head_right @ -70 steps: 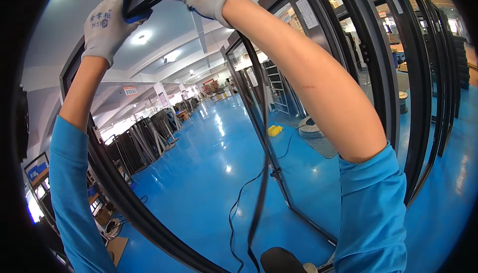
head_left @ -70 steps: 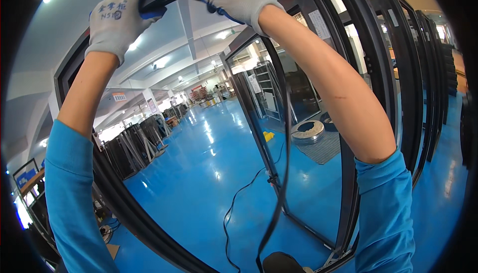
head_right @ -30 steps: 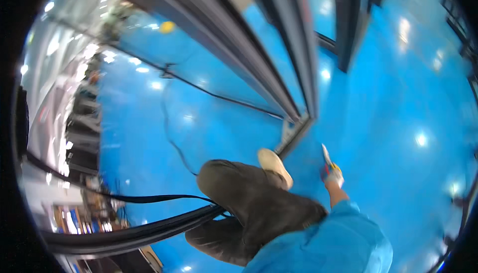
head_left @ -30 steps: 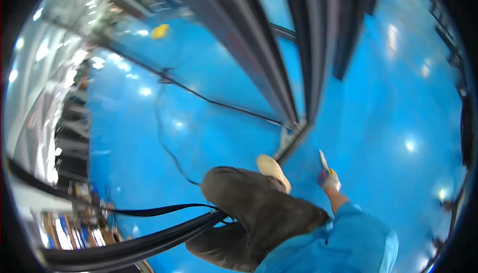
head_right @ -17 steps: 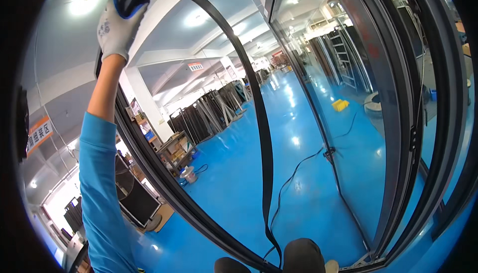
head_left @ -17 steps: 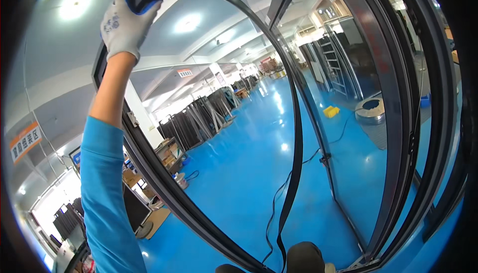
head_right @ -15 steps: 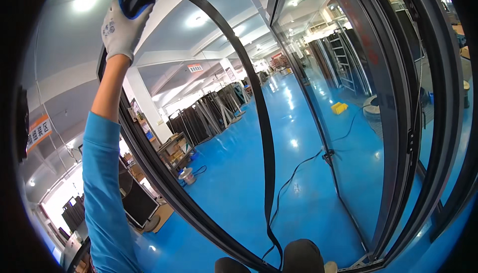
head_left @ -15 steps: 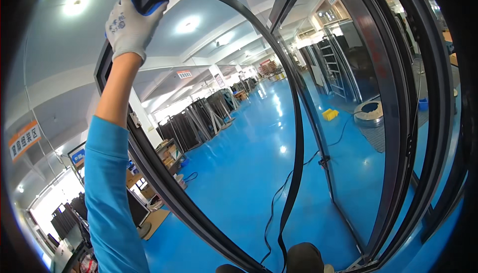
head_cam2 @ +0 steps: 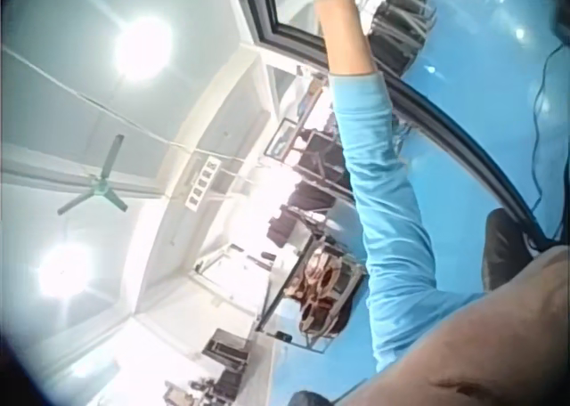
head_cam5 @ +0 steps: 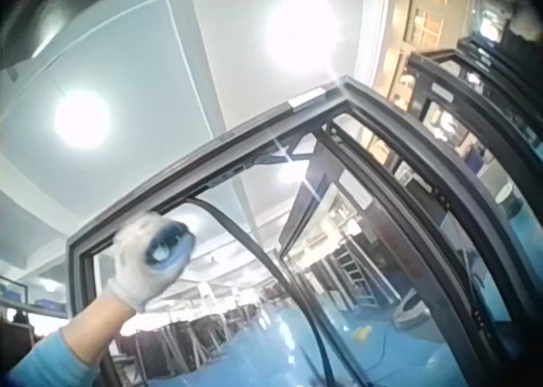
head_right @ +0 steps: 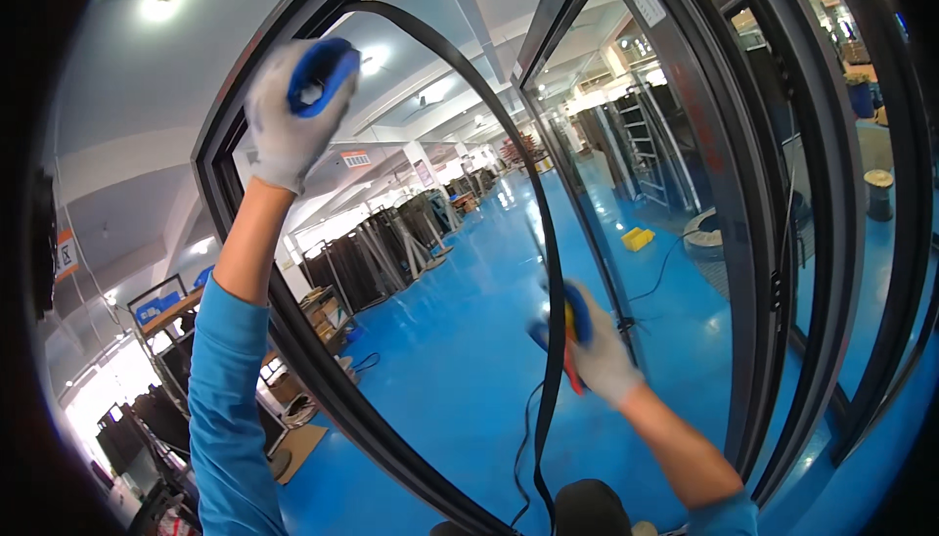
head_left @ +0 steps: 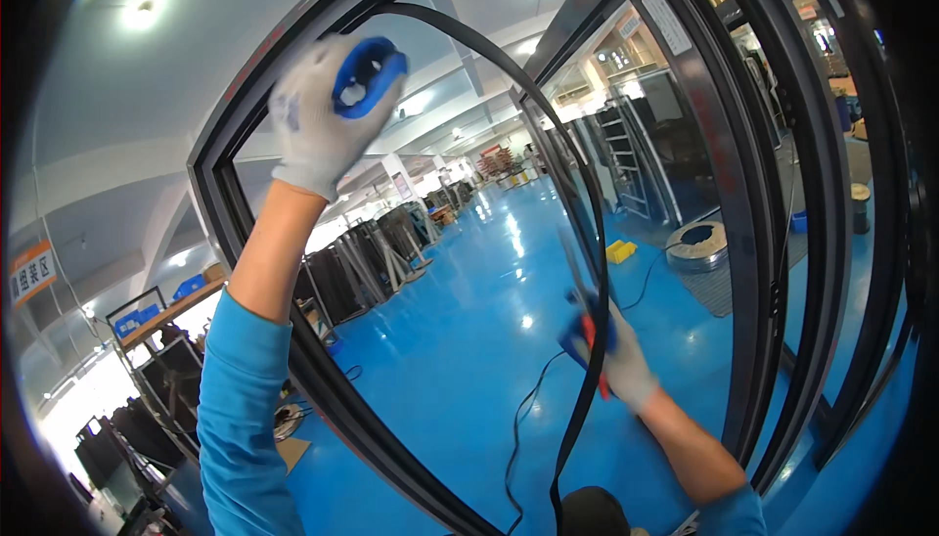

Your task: Installing and trimming rubber seals into large metal door or window frames.

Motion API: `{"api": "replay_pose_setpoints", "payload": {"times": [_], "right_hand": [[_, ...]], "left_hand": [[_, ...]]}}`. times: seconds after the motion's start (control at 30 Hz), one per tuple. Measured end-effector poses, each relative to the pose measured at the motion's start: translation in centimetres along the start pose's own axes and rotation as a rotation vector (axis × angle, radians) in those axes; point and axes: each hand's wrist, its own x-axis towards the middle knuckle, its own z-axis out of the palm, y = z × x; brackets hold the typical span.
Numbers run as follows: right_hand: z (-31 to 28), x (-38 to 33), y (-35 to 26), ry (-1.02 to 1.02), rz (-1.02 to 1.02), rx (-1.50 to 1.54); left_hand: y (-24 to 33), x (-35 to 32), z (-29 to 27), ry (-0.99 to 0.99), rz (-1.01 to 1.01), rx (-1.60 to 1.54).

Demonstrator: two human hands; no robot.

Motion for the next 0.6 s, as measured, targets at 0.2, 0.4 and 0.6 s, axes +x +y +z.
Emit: {"api": "replay_pose_setpoints", "payload": {"times": [0.2,0.4,0.6], "right_hand": [[4.5,15.2,-6.8,0.236,-0.586,-0.234],[5.4,18.8,-12.1,0.189,-0.363,-0.062],[4.5,21.0,-12.1,0.226,-0.436,-0.100]], "left_hand": [[0.2,2.2,3.6,-0.369,-0.877,-1.731],[-0.4,3.7,7.9,-0.296,-0.835,-2.038],[0.5,3.7,9.6,-0.220,-0.813,-2.144]]}}
